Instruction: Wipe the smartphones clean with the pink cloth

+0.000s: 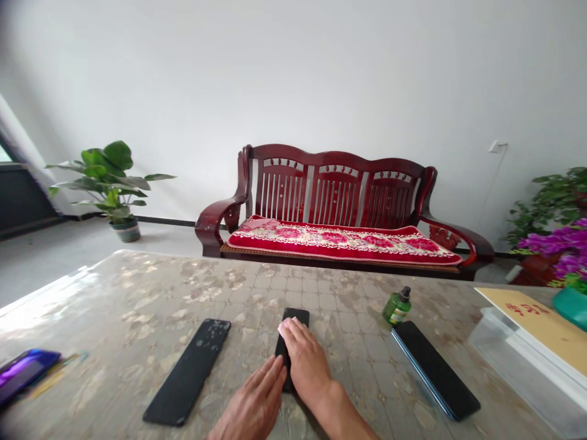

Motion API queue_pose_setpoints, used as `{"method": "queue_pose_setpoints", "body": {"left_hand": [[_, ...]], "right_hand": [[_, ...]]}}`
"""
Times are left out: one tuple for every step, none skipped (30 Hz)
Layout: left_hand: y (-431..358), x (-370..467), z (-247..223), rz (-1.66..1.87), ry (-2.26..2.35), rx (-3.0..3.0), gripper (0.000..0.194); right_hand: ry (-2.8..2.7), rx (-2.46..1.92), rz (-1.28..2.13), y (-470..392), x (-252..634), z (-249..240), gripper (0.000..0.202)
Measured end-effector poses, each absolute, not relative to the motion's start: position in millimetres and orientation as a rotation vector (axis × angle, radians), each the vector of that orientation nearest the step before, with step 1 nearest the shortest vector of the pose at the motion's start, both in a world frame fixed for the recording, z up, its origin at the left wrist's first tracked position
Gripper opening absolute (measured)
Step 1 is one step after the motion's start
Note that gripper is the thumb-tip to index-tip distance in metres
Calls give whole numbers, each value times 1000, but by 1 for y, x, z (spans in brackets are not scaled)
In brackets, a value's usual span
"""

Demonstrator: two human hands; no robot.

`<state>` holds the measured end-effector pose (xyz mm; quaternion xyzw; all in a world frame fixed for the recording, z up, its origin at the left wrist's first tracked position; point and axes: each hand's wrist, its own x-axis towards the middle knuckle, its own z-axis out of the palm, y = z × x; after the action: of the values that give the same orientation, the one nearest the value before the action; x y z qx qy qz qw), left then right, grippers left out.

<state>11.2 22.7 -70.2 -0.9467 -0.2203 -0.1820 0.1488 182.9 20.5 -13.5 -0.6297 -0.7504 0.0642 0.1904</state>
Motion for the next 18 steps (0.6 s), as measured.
{"method": "queue_pose_setpoints", "body": {"left_hand": [[23,11,-69,-520,-630,-2718,42],[23,10,-69,-521,-625,-2712,41],[24,10,-70,-526,-619,-2705,41],[25,9,-71,-530,-614,-2700,41],[26,9,-73,-537,-606,-2698,41],[27,9,-75,-543,-600,-2699,42],[28,8,-77,-551,-595,-2702,43],[28,8,-79,-560,-593,-2705,43],[29,8,-80,-569,-592,-2707,44],[29,8,-82,-574,-595,-2709,45],[28,8,-84,-571,-602,-2712,46],[28,8,-85,-559,-613,-2719,46],[27,9,-85,-538,-628,-2729,47],[27,9,-86,-510,-647,-2740,47],[26,10,-86,-479,-671,-2751,48],[25,10,-85,-449,-692,-2763,49],[25,10,-85,-423,-708,-2778,51],[24,10,-84,-398,-718,-2795,53]], "right_hand": [[-2100,-1787,173,30,183,-12,62],[-2077,-1809,165,40,182,-10,60],[-2047,-1829,157,49,182,-9,59],[-2015,-1847,150,56,181,-8,58],[-1985,-1861,143,61,181,-9,57],[-1967,-1867,139,62,180,-10,57],[-1968,-1862,139,61,179,-11,57],[-1989,-1843,143,57,178,-13,57],[-2027,-1812,150,52,177,-14,57],[-2071,-1771,160,47,177,-15,58],[-2111,-1730,171,43,178,-16,58],[-2135,-1702,182,40,179,-15,58],[-2130,-1698,192,40,182,-14,58],[-2100,-1717,199,41,184,-12,58],[-2056,-1749,205,45,188,-11,58],[-2008,-1784,209,49,192,-10,59],[-1968,-1814,213,53,195,-10,60],[-1939,-1836,216,56,198,-11,61]]}}
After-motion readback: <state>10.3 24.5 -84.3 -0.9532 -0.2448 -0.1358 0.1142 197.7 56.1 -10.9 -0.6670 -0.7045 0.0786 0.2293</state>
